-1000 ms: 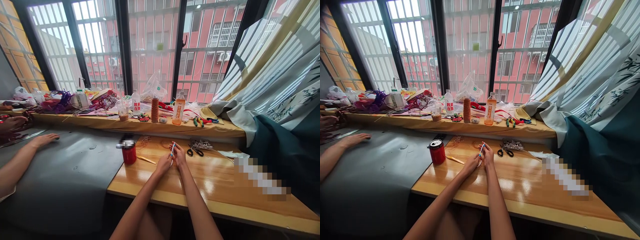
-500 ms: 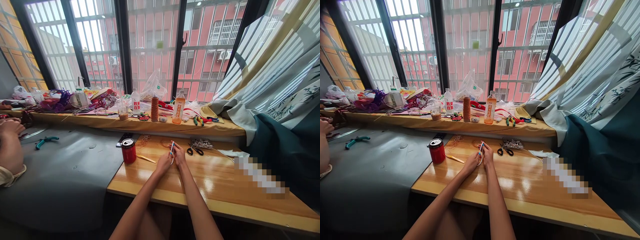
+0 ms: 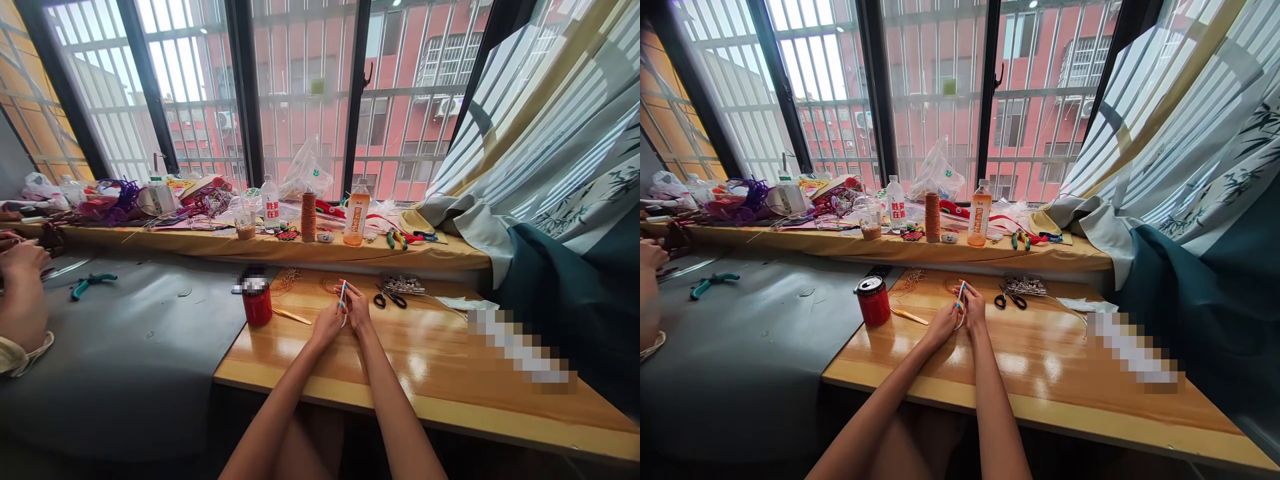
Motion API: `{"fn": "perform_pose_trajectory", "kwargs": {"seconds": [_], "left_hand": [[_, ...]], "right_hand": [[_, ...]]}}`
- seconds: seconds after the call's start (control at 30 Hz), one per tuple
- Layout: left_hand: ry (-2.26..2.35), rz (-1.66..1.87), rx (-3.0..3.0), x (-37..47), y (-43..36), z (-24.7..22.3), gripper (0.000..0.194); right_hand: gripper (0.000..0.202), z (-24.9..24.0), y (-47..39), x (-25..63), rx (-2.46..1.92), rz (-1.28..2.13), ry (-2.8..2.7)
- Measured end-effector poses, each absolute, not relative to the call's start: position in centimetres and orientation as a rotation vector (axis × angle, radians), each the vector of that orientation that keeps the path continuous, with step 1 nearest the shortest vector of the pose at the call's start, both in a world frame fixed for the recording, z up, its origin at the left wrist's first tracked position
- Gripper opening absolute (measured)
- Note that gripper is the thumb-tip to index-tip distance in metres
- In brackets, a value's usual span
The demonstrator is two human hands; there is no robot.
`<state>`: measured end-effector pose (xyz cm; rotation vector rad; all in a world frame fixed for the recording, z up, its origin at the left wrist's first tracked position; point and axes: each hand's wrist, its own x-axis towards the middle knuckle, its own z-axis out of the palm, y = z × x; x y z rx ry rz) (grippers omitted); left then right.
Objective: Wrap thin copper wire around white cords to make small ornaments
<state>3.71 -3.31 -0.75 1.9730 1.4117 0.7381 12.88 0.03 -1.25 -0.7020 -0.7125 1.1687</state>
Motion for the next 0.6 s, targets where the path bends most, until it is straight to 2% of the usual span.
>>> {"fn": "perform_pose_trajectory", "kwargs": {"seconds": [0.17,0.6], "left_hand": [[1.424,0.756,2.012,3.74,-3.13,-0.77,0.028],[1.422,0.770,1.995,3.72,-3.17,-0.85,0.030]], "right_hand": [[0.017,-1.02,-0.06,12.84,-0.715,1.159,-0.699],[0.023,-0.79,-0.23,12.59,-0.738,1.160,-0.721]]}}
